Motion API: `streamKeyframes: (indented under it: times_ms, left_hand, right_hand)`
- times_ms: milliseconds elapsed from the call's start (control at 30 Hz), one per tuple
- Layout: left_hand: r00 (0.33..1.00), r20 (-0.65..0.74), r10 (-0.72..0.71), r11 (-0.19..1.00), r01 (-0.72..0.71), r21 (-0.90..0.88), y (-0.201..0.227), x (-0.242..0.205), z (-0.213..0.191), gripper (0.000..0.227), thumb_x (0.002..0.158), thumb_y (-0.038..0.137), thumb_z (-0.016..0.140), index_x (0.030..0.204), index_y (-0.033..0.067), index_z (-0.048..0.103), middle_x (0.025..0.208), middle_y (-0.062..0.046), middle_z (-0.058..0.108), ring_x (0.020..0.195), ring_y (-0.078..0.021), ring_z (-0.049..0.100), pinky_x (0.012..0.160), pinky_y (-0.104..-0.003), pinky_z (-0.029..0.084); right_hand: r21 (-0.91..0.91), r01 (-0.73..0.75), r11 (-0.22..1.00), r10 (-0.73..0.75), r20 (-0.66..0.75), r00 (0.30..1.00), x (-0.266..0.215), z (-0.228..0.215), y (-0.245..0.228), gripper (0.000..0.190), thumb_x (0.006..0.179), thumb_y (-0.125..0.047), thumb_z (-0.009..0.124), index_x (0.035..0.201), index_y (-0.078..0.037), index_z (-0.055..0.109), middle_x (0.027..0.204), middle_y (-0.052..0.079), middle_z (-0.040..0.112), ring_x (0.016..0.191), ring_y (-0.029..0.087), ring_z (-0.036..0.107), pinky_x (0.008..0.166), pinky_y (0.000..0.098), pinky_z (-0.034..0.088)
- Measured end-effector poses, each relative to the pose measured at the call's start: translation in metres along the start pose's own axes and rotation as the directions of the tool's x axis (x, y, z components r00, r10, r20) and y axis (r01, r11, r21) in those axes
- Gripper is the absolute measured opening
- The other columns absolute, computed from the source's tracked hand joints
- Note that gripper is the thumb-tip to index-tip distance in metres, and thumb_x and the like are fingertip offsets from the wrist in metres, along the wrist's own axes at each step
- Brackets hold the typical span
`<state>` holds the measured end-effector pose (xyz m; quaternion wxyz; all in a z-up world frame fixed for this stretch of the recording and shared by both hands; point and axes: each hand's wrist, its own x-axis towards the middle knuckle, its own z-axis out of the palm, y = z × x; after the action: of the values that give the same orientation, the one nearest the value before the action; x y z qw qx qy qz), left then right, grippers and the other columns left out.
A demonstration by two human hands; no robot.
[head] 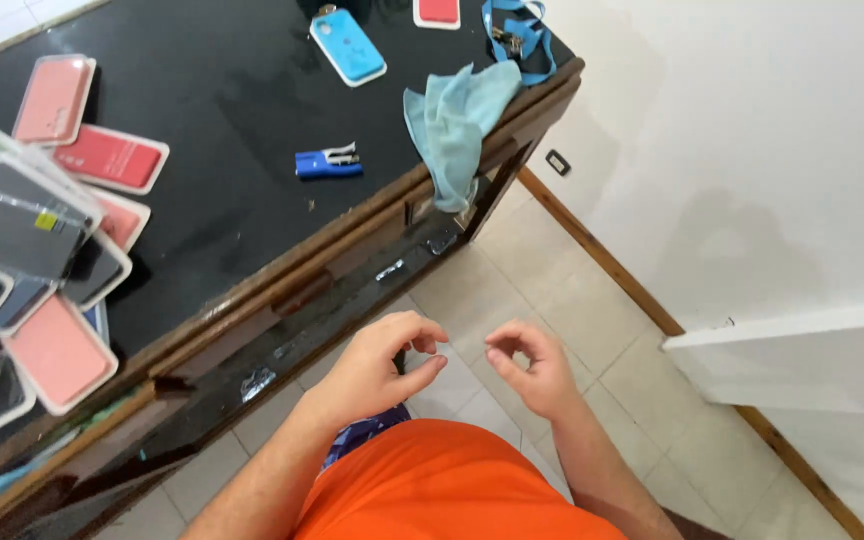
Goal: Sorting through various mobile phone cases and stapling their plastic retail packaging on a workbench.
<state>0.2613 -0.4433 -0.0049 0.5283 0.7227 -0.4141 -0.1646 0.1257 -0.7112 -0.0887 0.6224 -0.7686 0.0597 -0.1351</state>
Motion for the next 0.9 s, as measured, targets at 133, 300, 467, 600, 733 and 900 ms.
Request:
streamKeyframes:
  times_ms: [133, 300, 467, 600, 733, 900]
  left_hand:
    - [0.998, -0.007, 0.065, 0.997, -0.065, 0.038, -0.032, 0.064, -0.019, 0.023, 0.097, 0.014, 0.086, 0.119, 0.0146, 0.080, 0.096, -0.005, 0.079, 0.095, -0.0277, 0.079, 0.091, -0.041, 0.066]
    - [0.994, -0.043, 0.101, 0.994, -0.099, 0.055, -0.068, 0.135, -0.061, 0.027, 0.097, 0.014, 0.087, 0.122, 0.0126, 0.076, 0.100, -0.007, 0.079, 0.098, -0.0301, 0.080, 0.091, -0.045, 0.066]
    - [0.991, -0.075, 0.112, 0.988, -0.103, 0.115, -0.108, 0.194, -0.107, 0.035, 0.097, 0.020, 0.087, 0.129, 0.0139, 0.073, 0.102, -0.006, 0.078, 0.100, -0.0317, 0.079, 0.091, -0.048, 0.065]
    - [0.976, -0.207, 0.063, 0.991, -0.036, 0.131, -0.112, 0.210, -0.138, 0.036, 0.097, 0.024, 0.087, 0.128, 0.0148, 0.072, 0.099, -0.005, 0.078, 0.099, -0.0304, 0.080, 0.092, -0.049, 0.065]
    - [0.944, -0.322, -0.069, 0.988, 0.109, 0.106, -0.139, 0.193, -0.157, 0.050, 0.097, 0.024, 0.087, 0.142, 0.0135, 0.067, 0.105, -0.007, 0.081, 0.105, -0.0320, 0.081, 0.097, -0.050, 0.066]
    - [0.783, -0.558, -0.273, 0.941, 0.338, 0.014, -0.157, 0.155, -0.161, 0.056, 0.095, 0.024, 0.089, 0.146, 0.0164, 0.066, 0.107, -0.004, 0.081, 0.105, -0.0263, 0.082, 0.098, -0.041, 0.068]
  right_hand:
    - [-0.019, -0.004, 1.000, 0.006, 0.080, 0.997, 0.065, 0.003, 0.018, 0.018, 0.097, -0.007, 0.090, 0.114, -0.004, 0.086, 0.091, 0.009, 0.082, 0.078, 0.019, 0.076, 0.079, 0.0382, 0.064]
    - [-0.058, 0.003, 0.998, 0.008, 0.189, 0.982, 0.153, 0.006, 0.017, 0.017, 0.096, -0.004, 0.089, 0.112, -0.002, 0.085, 0.090, 0.012, 0.081, 0.077, 0.024, 0.078, 0.076, 0.0408, 0.065]
    - [-0.088, 0.066, 0.994, -0.042, 0.246, 0.968, 0.243, 0.009, 0.030, 0.018, 0.097, -0.005, 0.088, 0.114, -0.002, 0.084, 0.091, 0.011, 0.079, 0.078, 0.023, 0.077, 0.075, 0.0398, 0.065]
    - [-0.005, 0.090, 0.996, -0.084, 0.288, 0.954, 0.302, 0.018, 0.039, 0.015, 0.101, -0.006, 0.085, 0.116, -0.001, 0.085, 0.095, 0.010, 0.080, 0.082, 0.020, 0.076, 0.078, 0.0377, 0.065]
    - [0.015, 0.074, 0.997, -0.073, 0.461, 0.884, 0.363, 0.044, 0.048, 0.017, 0.099, -0.004, 0.086, 0.115, 0.000, 0.084, 0.093, 0.011, 0.080, 0.078, 0.020, 0.075, 0.076, 0.0379, 0.065]
    - [0.088, 0.131, 0.988, -0.154, 0.699, 0.698, 0.435, 0.093, 0.033, 0.015, 0.098, -0.006, 0.087, 0.112, -0.002, 0.085, 0.090, 0.012, 0.079, 0.075, 0.020, 0.074, 0.072, 0.0372, 0.064]
